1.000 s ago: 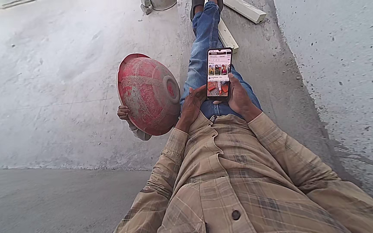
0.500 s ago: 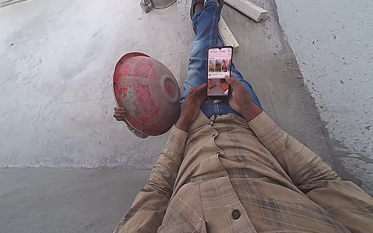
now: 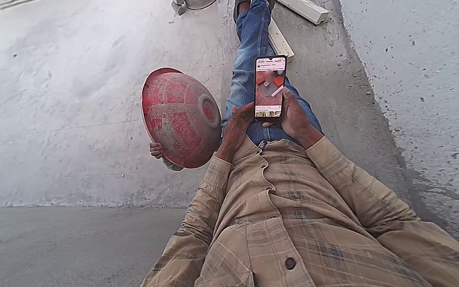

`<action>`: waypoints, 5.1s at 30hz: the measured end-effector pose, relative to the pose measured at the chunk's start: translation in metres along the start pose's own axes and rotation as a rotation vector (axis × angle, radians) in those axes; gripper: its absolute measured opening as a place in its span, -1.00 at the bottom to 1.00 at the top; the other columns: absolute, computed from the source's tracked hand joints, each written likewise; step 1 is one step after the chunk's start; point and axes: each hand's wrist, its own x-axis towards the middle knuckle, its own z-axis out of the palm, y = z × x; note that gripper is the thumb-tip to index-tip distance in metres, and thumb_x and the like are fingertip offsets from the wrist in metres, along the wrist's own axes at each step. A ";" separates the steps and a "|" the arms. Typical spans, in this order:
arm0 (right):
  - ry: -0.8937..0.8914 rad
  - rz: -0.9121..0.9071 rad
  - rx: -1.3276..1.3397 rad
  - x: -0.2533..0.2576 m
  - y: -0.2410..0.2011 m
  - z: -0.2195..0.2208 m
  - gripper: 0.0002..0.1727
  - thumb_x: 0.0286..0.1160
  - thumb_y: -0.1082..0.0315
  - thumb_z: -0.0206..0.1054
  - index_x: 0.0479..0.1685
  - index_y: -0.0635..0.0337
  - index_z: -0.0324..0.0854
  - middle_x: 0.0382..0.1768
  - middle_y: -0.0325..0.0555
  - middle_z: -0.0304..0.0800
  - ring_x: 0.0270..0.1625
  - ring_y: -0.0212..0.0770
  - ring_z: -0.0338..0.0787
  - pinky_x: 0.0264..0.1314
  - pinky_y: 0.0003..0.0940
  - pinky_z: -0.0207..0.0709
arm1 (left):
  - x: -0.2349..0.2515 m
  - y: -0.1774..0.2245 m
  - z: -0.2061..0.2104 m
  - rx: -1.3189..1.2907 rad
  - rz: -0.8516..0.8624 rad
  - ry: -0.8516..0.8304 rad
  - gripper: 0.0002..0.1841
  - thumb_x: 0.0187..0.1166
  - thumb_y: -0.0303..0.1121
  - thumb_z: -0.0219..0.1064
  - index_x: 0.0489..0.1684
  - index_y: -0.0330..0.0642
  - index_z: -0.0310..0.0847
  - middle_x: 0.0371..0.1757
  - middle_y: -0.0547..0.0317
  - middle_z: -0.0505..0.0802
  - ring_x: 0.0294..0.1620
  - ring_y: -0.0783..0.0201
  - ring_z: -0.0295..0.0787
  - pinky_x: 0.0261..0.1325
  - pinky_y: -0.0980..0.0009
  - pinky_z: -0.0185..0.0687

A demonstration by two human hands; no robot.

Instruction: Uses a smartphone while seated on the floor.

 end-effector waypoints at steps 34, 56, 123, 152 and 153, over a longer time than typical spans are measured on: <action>0.000 0.006 -0.006 0.000 0.000 0.000 -0.36 0.85 -0.16 -0.37 0.50 0.04 0.38 0.22 0.01 0.75 0.10 0.00 0.86 -0.27 -0.02 0.82 | -0.001 0.001 0.000 0.016 -0.006 -0.001 -0.23 0.82 0.18 -0.46 0.54 -0.21 0.46 0.44 0.07 0.72 0.45 0.27 0.65 0.58 0.31 0.47; 0.004 0.010 -0.007 0.000 -0.001 0.000 -0.37 0.87 -0.13 -0.39 0.49 0.05 0.38 0.19 0.02 0.76 0.08 0.01 0.87 -0.29 -0.04 0.82 | 0.000 -0.001 -0.001 0.011 0.007 -0.015 -0.23 0.81 0.20 -0.45 0.51 -0.20 0.48 0.41 0.06 0.74 0.40 0.27 0.69 0.54 0.31 0.50; -0.022 -0.011 -0.004 0.002 0.003 -0.003 -0.32 0.85 -0.18 -0.38 0.54 0.06 0.37 0.25 0.03 0.74 0.14 0.00 0.85 -0.27 -0.05 0.82 | -0.005 0.001 -0.001 0.006 -0.007 -0.025 -0.24 0.80 0.24 -0.36 0.56 -0.13 0.49 0.44 0.09 0.73 0.42 0.24 0.68 0.54 0.31 0.51; -0.015 0.008 -0.018 0.001 0.000 -0.001 -0.33 0.84 -0.19 -0.37 0.50 0.05 0.40 0.21 0.00 0.77 0.10 -0.02 0.86 -0.28 -0.06 0.83 | -0.003 0.000 0.000 0.000 -0.006 0.005 -0.25 0.82 0.20 -0.40 0.51 -0.16 0.50 0.42 0.08 0.74 0.41 0.24 0.69 0.53 0.30 0.52; -0.017 0.007 -0.020 0.000 -0.001 0.000 -0.33 0.85 -0.18 -0.38 0.50 0.06 0.40 0.20 0.00 0.77 0.10 -0.03 0.86 -0.29 -0.07 0.83 | -0.004 0.001 0.000 0.001 -0.007 0.004 -0.25 0.82 0.21 -0.39 0.51 -0.15 0.51 0.42 0.08 0.74 0.41 0.24 0.69 0.54 0.30 0.52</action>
